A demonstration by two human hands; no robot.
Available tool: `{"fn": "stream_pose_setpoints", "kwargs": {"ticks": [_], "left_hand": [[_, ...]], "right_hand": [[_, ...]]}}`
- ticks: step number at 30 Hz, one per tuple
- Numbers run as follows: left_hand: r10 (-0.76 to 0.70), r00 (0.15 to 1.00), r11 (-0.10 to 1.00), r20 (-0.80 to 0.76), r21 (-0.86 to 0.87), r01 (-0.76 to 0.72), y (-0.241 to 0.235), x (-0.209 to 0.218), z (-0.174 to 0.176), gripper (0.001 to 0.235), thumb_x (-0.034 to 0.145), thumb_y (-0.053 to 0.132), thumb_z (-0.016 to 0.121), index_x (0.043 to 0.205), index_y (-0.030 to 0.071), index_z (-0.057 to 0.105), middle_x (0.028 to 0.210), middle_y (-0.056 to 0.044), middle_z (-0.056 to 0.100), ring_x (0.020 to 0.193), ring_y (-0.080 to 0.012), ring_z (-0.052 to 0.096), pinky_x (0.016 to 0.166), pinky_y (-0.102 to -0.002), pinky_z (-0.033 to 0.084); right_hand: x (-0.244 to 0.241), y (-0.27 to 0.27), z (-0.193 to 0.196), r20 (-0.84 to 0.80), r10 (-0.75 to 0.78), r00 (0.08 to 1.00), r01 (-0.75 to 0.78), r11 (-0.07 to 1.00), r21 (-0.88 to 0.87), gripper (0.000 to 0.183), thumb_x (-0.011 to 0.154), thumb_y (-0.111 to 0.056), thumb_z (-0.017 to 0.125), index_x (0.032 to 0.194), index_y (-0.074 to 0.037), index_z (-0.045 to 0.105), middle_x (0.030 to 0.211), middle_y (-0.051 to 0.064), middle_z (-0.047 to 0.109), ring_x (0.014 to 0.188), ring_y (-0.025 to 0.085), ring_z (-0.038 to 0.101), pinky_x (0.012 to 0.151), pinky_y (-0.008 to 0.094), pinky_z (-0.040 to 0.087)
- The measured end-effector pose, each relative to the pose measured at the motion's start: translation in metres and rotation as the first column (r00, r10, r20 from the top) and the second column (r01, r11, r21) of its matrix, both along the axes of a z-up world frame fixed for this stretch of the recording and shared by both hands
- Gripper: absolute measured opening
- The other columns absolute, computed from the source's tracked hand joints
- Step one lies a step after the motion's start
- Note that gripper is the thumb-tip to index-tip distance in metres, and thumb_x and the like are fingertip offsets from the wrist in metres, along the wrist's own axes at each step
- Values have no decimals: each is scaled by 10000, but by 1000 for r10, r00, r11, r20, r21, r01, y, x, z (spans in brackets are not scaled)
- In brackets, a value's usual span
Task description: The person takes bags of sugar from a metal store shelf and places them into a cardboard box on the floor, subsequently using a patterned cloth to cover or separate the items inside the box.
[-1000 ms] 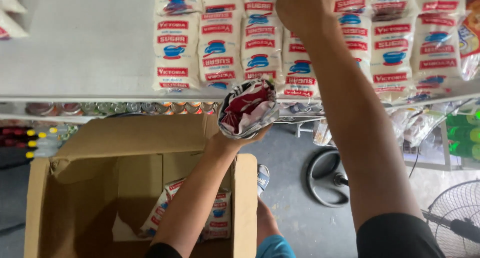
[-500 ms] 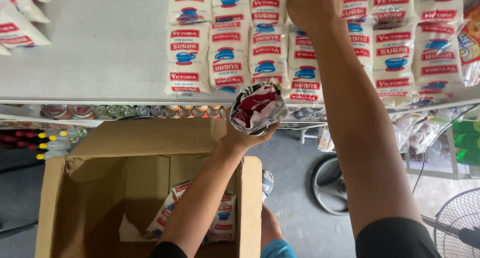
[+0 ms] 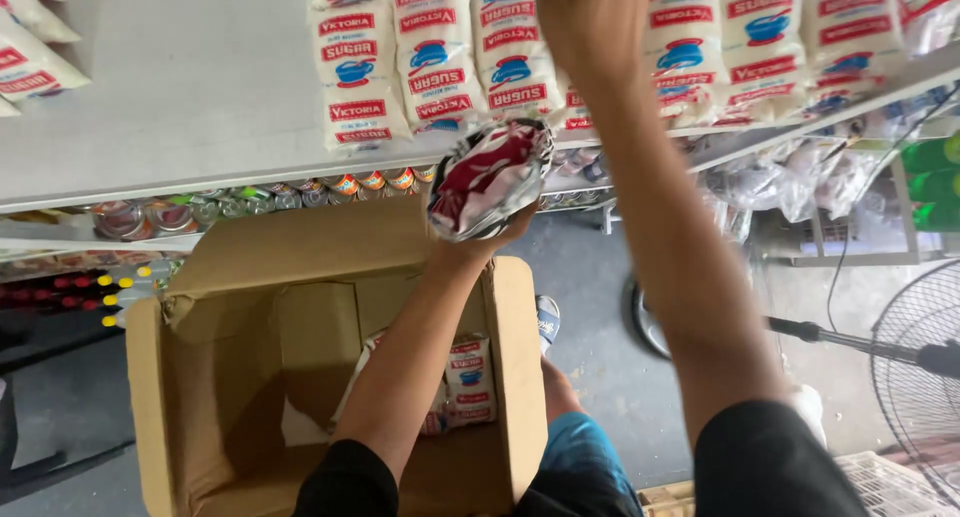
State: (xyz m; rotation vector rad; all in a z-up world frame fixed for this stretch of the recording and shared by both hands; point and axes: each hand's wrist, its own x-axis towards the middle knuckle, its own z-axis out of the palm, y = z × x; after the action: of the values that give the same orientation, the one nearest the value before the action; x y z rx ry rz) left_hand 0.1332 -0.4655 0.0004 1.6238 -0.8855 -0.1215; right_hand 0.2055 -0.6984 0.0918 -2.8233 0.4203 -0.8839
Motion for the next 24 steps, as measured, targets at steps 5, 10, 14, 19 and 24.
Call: {"fn": "stream_pose_setpoints", "kwargs": {"ticks": [5,10,14,19,24], "left_hand": [[-19,967,998,-254,-57,4,54,-35,11,746,972,661,428,1390,57,559,1363,-130,615,1269,-269,590,1090,-422,459],[77,782,996,-619,81,-34,214,-136,-32,804,1019,720,295,1345,41,574,1314,-135,642,1207,-248,609,1036,-406,474],[302,651,889,-697,453,73,297,-151,46,597,1003,563,459,1197,48,688,1071,-143,772,1007,-260,723,871,-398,544],[289,919,842,-267,528,-112,317,-117,98,424,929,419,709,1092,28,693,960,-197,746,897,-392,715,754,-467,553],[277,946,825,-172,547,-142,318,-106,106,333,904,297,727,1071,11,692,857,-227,737,796,-442,704,683,-510,543]], "right_hand": [[-133,158,5,305,176,936,-348,336,875,636,1161,-370,416,1615,57,284,1709,241,318,1611,322,268,1313,413,200],[-225,278,43,115,348,930,-210,247,946,654,1053,-387,527,1527,47,403,1472,238,542,1388,344,506,1153,408,379],[-276,341,22,-194,544,817,-88,449,889,631,943,-257,691,1462,-1,439,1252,260,608,1145,434,606,925,463,506],[-283,373,12,-209,490,846,-175,626,760,523,930,-204,710,1398,-50,536,1143,211,661,986,442,664,772,483,563],[-287,381,26,-231,391,891,-105,672,733,475,953,-190,686,1390,-59,554,1159,206,679,961,439,668,754,498,558]]}}
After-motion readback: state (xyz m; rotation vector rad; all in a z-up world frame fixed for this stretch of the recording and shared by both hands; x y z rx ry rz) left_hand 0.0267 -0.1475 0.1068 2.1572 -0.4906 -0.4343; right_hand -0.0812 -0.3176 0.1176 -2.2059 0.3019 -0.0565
